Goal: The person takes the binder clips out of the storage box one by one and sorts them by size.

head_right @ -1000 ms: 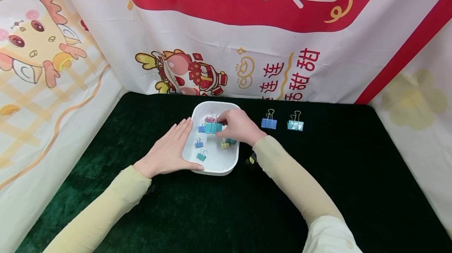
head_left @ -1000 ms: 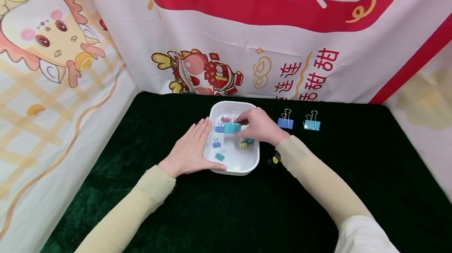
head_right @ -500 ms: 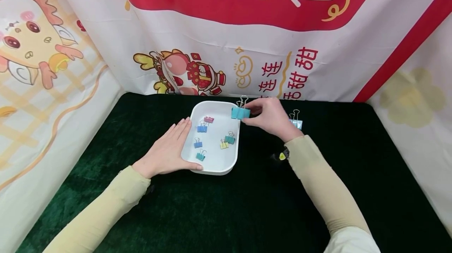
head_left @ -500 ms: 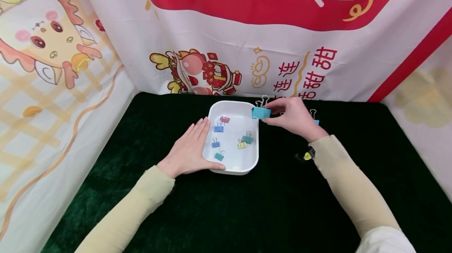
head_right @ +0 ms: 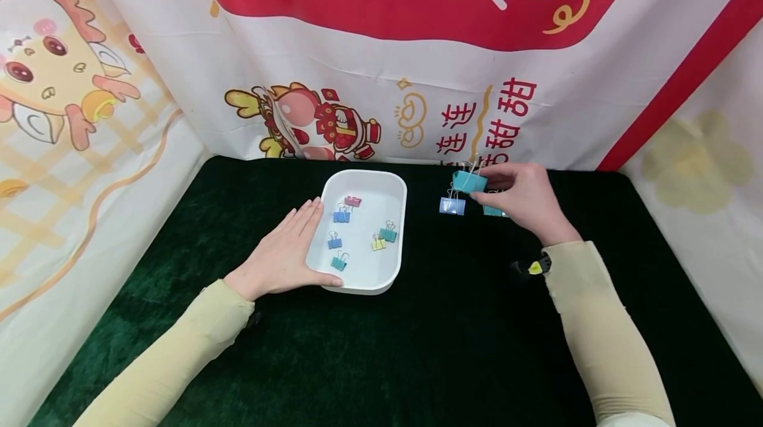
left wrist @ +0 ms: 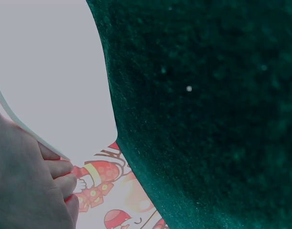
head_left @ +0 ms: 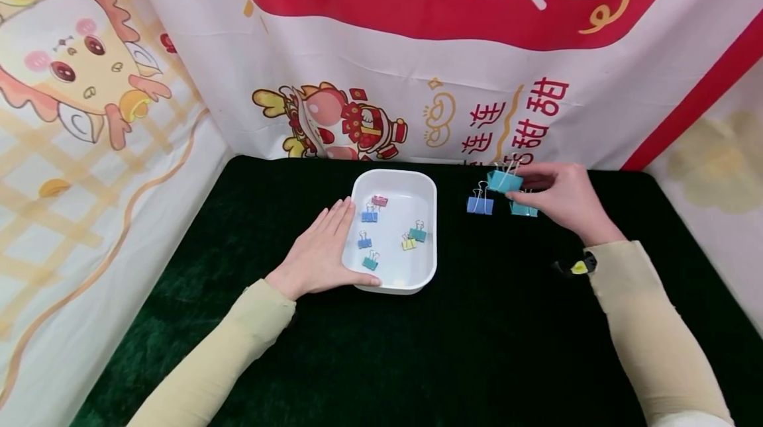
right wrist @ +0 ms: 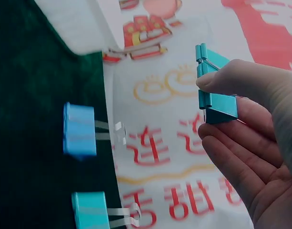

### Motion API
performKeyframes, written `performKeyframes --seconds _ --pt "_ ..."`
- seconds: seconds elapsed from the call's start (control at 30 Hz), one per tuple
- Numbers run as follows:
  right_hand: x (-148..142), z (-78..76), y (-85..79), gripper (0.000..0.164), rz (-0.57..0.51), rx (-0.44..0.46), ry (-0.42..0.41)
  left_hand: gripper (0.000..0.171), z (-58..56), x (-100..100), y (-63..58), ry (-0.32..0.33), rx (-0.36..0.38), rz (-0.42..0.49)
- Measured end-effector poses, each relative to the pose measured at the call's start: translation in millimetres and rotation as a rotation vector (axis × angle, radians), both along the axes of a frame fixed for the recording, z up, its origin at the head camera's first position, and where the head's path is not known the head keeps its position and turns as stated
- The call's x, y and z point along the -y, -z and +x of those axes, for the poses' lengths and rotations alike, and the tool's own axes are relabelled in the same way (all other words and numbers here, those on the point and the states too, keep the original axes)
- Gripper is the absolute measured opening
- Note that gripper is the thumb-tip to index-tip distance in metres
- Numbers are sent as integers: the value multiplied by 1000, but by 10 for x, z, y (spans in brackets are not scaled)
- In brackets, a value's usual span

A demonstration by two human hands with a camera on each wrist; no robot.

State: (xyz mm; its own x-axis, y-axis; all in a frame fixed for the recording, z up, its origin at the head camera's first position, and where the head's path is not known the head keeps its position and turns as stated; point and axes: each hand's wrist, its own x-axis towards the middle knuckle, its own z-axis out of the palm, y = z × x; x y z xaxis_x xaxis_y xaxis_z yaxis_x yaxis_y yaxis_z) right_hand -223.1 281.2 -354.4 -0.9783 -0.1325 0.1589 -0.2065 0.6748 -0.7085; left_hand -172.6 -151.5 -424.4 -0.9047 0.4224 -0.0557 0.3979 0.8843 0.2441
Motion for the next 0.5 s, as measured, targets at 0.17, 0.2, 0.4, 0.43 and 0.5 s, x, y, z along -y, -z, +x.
performKeyframes --seconds 0.17,0.2,0.4,0.43,0.5 --pt "-313 62 23 59 15 45 68 139 4 -1 5 -2 -3 -2" --pt "-377 73 33 60 14 52 84 139 4 -2 7 -2 -4 -3" --pt "-725 107 94 61 -2 83 159 140 2 -5 19 -2 -12 -11" --pt "-774 110 102 61 -2 88 165 141 2 -6 21 -3 -12 -11" --pt "-862 114 117 60 -4 92 178 141 2 -6 21 -3 -11 -11"
